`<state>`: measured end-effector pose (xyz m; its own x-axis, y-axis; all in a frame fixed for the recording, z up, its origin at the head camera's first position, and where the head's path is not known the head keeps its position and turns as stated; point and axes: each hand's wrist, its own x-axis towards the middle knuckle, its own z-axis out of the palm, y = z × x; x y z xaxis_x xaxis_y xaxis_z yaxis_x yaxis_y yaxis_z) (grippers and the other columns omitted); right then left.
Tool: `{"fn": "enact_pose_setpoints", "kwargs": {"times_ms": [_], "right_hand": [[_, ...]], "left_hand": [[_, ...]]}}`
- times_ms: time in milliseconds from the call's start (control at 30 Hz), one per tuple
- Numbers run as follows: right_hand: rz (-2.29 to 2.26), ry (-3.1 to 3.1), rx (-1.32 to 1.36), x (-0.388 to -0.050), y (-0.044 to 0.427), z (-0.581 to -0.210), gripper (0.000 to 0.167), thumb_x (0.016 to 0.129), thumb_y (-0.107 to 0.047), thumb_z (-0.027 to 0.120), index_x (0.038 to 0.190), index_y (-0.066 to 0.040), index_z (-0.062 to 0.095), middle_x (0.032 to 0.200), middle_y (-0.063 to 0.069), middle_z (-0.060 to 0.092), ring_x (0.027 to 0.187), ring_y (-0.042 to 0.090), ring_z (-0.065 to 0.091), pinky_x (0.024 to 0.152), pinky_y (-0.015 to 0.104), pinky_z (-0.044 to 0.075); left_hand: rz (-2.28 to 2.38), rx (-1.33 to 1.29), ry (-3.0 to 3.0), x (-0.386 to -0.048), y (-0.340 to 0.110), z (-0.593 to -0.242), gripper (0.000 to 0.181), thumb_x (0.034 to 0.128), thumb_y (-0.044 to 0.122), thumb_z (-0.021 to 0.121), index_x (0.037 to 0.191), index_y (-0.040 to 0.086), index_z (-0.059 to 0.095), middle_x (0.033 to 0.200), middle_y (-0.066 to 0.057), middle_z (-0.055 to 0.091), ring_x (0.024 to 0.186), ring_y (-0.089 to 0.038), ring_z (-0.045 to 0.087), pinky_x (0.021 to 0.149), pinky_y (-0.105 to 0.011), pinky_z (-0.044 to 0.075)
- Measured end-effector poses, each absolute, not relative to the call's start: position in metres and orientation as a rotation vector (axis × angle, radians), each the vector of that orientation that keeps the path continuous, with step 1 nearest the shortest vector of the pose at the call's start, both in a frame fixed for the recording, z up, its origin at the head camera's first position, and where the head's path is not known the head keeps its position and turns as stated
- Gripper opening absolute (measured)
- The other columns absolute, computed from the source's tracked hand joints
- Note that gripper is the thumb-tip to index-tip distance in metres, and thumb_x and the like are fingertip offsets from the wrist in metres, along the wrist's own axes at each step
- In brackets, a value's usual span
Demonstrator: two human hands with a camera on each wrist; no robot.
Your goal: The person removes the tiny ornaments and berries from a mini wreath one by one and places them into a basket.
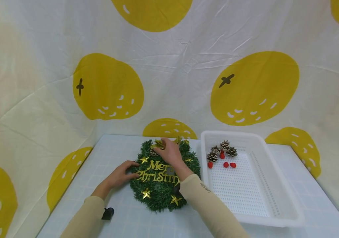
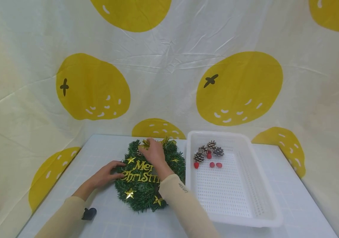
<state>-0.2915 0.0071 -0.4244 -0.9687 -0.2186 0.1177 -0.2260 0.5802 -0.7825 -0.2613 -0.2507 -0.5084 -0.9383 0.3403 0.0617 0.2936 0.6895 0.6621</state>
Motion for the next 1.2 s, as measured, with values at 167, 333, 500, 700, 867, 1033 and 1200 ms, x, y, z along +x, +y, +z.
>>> {"fn": "enact_pose_setpoints", "kwargs": {"times_ms": [167, 333, 500, 700, 867, 1033, 1200], "right_hand": [[1.391, -2.782, 0.413, -0.291, 0.003, -0.431, 0.057, 0.095, -0.031, 0.066, 0.142, -0.004, 0.049, 0.138, 0.014, 0.055, 0.117, 0.031, 0.058, 0.09, 0.048, 0.051], [1.403, -2.781, 0.426, -0.292, -0.002, -0.435, 0.059, 0.095, -0.03, 0.066, 0.144, -0.003, 0.046, 0.139, 0.016, 0.054, 0.118, 0.032, 0.057, 0.09, 0.048, 0.051], [1.391, -2.805, 0.407, -0.291, -0.005, -0.439, 0.06, 0.095, -0.029, 0.066, 0.145, -0.003, 0.044, 0.141, 0.017, 0.052, 0.123, 0.035, 0.053, 0.094, 0.05, 0.049], [1.375, -2.82, 0.367, -0.292, -0.008, -0.445, 0.06, 0.095, -0.03, 0.066, 0.144, -0.003, 0.045, 0.142, 0.016, 0.051, 0.126, 0.035, 0.051, 0.097, 0.05, 0.048], [1.428, -2.815, 0.346, -0.294, -0.012, -0.45, 0.061, 0.095, -0.029, 0.067, 0.145, -0.004, 0.044, 0.144, 0.017, 0.048, 0.125, 0.036, 0.051, 0.094, 0.052, 0.048], [1.426, -2.821, 0.351, -0.294, -0.014, -0.455, 0.061, 0.095, -0.029, 0.066, 0.147, -0.006, 0.043, 0.146, 0.016, 0.046, 0.126, 0.036, 0.051, 0.096, 0.052, 0.048], [1.405, -2.802, 0.361, -0.294, -0.013, -0.46, 0.06, 0.094, -0.027, 0.068, 0.145, -0.005, 0.045, 0.145, 0.018, 0.046, 0.128, 0.037, 0.049, 0.098, 0.053, 0.046]], "left_hand": [[1.086, 0.538, 2.827, -0.26, -0.251, -0.507, 0.05, 0.0894, 0.036, 0.072, 0.13, 0.01, 0.059, 0.134, -0.015, 0.053, 0.129, -0.038, 0.046, 0.107, -0.056, 0.035], [1.071, 0.525, 2.839, -0.261, -0.253, -0.507, 0.05, 0.0898, 0.037, 0.071, 0.13, 0.01, 0.059, 0.134, -0.015, 0.053, 0.129, -0.038, 0.045, 0.107, -0.056, 0.035], [1.084, 0.524, 2.834, -0.261, -0.253, -0.508, 0.051, 0.0893, 0.038, 0.072, 0.13, 0.01, 0.059, 0.135, -0.015, 0.053, 0.13, -0.038, 0.045, 0.107, -0.056, 0.034], [1.096, 0.535, 2.829, -0.262, -0.254, -0.51, 0.051, 0.0894, 0.037, 0.072, 0.13, 0.009, 0.059, 0.135, -0.015, 0.053, 0.129, -0.038, 0.045, 0.107, -0.056, 0.034], [1.104, 0.53, 2.826, -0.261, -0.254, -0.511, 0.051, 0.0895, 0.037, 0.072, 0.13, 0.009, 0.059, 0.135, -0.016, 0.053, 0.13, -0.038, 0.045, 0.107, -0.056, 0.034], [1.106, 0.53, 2.823, -0.261, -0.254, -0.511, 0.05, 0.0896, 0.037, 0.072, 0.13, 0.01, 0.059, 0.136, -0.015, 0.052, 0.13, -0.038, 0.044, 0.107, -0.057, 0.034], [1.1, 0.545, 2.823, -0.26, -0.252, -0.509, 0.05, 0.0901, 0.037, 0.071, 0.131, 0.01, 0.059, 0.136, -0.015, 0.052, 0.131, -0.038, 0.044, 0.107, -0.057, 0.034]]}}
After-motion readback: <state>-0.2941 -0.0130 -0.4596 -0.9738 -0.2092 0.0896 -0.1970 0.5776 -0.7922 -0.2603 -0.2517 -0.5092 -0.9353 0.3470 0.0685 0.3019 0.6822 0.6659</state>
